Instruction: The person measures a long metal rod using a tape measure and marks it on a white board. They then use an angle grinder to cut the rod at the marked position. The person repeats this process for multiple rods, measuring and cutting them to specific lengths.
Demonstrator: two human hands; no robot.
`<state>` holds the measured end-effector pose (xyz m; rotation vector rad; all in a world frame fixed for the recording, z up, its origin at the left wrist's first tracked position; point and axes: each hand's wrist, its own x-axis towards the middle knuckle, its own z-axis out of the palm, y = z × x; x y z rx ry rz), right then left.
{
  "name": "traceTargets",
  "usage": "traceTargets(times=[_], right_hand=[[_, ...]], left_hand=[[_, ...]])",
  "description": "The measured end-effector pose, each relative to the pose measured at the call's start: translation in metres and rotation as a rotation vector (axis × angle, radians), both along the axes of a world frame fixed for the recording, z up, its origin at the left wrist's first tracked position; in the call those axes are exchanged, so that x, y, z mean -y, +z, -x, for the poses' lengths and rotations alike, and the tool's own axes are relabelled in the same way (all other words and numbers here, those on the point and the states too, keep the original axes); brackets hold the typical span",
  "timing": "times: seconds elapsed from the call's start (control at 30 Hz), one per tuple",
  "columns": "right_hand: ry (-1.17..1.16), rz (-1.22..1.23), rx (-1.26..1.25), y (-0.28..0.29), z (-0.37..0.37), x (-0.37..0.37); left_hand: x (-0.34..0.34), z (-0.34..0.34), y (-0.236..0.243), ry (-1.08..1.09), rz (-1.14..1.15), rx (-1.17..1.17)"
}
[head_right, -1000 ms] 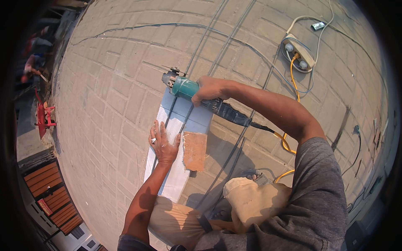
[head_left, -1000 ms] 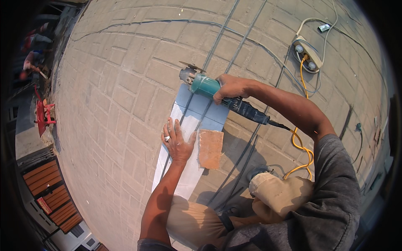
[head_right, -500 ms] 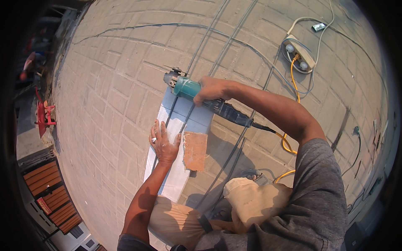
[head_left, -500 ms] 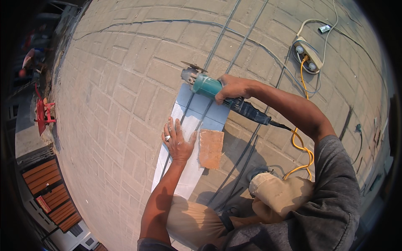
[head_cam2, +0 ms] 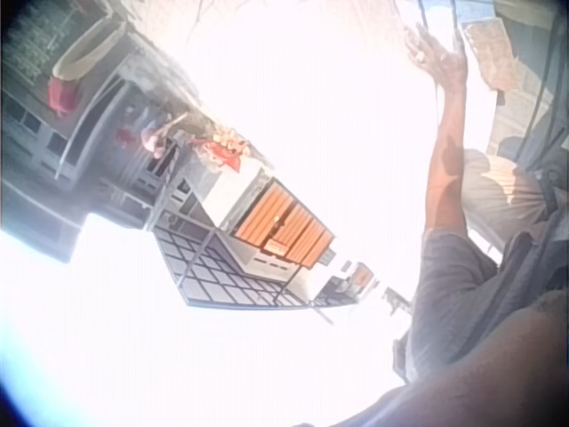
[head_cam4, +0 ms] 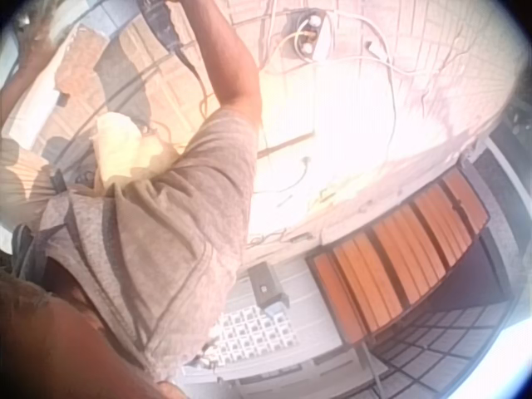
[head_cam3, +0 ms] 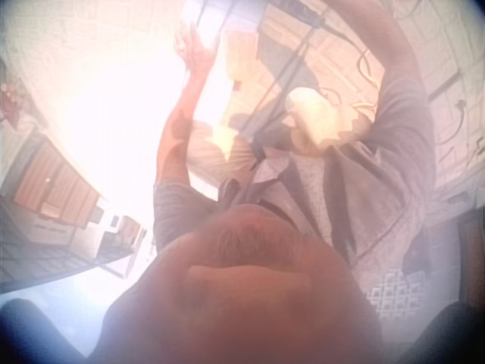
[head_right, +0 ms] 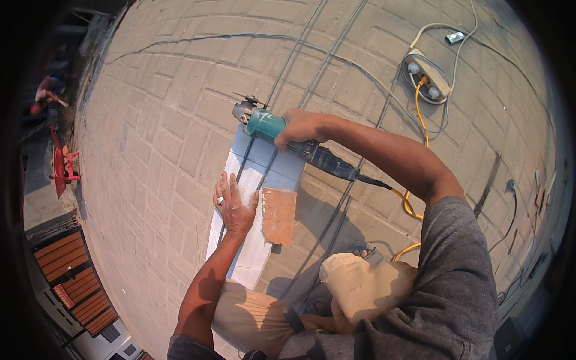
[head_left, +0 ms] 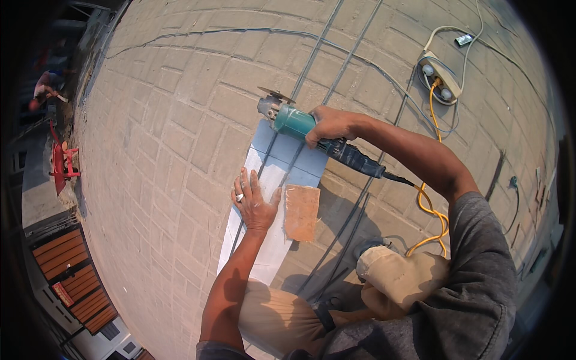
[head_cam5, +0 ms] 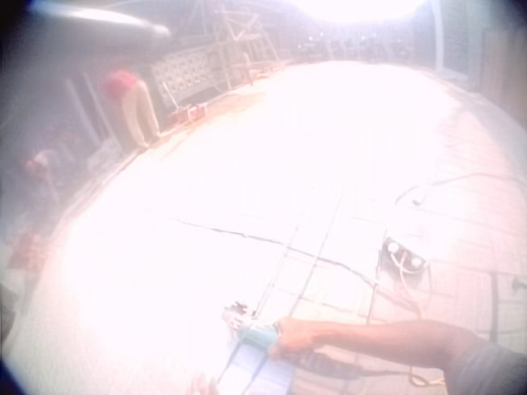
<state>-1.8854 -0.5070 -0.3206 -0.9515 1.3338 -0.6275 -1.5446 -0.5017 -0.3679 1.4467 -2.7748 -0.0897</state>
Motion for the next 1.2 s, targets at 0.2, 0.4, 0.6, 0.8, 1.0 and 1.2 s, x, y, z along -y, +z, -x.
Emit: traceTargets(times=[0.2,0.4,0.6,0.8,1.0,1.2], right_hand=[[-0.011,0.007,0.017,0.000,0.000,-0.003],[-0.001,0.008,0.006,0.000,0.000,-0.001],[-0.045,-0.028,0.081,0.005,-0.003,-0.002],[-0.080,0.084,0.023,0.023,-0.004,-0.028],[-0.265,0.248,0.114,0.106,0.027,-0.053],[-0.461,0.422,0.303,0.104,0.052,-0.058]], left_hand=[[0.001,-0.002,-0.001,-0.005,0.014,-0.010],[0.002,-0.001,-0.003,-0.008,0.034,-0.020],[0.000,0.003,0.000,-0.004,0.021,-0.038],[0.000,-0.001,-0.004,0.002,0.036,-0.048],[0.001,-0.007,-0.006,-0.015,0.073,-0.038],[0.003,-0.008,-0.008,-0.038,0.114,-0.050]])
